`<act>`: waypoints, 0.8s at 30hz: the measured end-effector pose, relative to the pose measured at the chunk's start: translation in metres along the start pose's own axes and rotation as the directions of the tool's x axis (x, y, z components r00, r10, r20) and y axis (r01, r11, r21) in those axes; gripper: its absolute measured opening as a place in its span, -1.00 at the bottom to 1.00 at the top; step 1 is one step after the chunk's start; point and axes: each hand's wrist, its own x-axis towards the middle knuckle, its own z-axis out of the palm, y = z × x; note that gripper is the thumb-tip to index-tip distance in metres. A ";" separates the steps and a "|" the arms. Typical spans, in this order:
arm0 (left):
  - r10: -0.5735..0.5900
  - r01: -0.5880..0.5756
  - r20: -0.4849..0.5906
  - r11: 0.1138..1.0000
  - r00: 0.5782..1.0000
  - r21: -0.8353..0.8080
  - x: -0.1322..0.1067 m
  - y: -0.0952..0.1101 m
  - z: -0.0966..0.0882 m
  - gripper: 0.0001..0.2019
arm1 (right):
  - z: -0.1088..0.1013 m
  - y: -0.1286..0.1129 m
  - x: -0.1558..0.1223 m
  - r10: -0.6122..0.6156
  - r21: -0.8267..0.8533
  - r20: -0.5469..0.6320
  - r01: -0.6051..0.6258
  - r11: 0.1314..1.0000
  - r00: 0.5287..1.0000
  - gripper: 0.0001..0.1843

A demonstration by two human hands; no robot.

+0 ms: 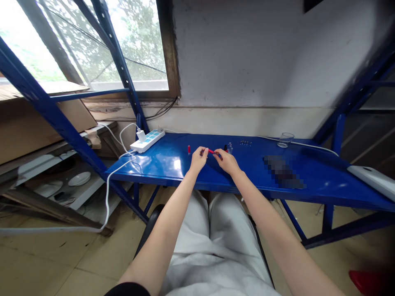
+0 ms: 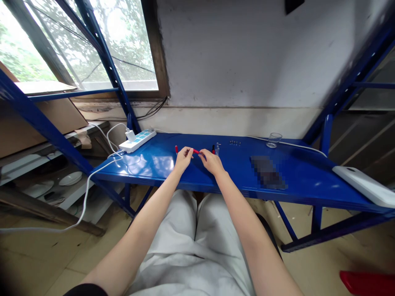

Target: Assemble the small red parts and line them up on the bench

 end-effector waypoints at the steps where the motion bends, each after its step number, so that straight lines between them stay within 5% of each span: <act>1: -0.005 0.005 0.000 1.000 1.000 -0.012 0.000 0.001 0.000 -0.74 | 0.000 0.001 0.000 -0.002 -0.009 -0.004 0.002 1.000 1.000 -0.70; 10: -0.107 0.113 0.037 0.967 0.994 -0.228 0.000 0.005 0.001 -0.68 | 0.003 0.005 0.000 -0.020 -0.027 -0.051 0.019 0.999 0.999 -0.65; 17: -0.113 0.126 0.073 0.968 0.991 -0.218 0.001 0.005 0.001 -0.71 | 0.001 0.003 -0.001 -0.032 -0.017 -0.035 0.032 0.999 0.999 -0.63; 24: -0.114 0.107 -0.018 0.968 0.993 -0.228 0.002 0.006 -0.002 -0.72 | 0.004 0.006 0.000 -0.002 -0.039 0.015 0.002 0.999 1.000 -0.67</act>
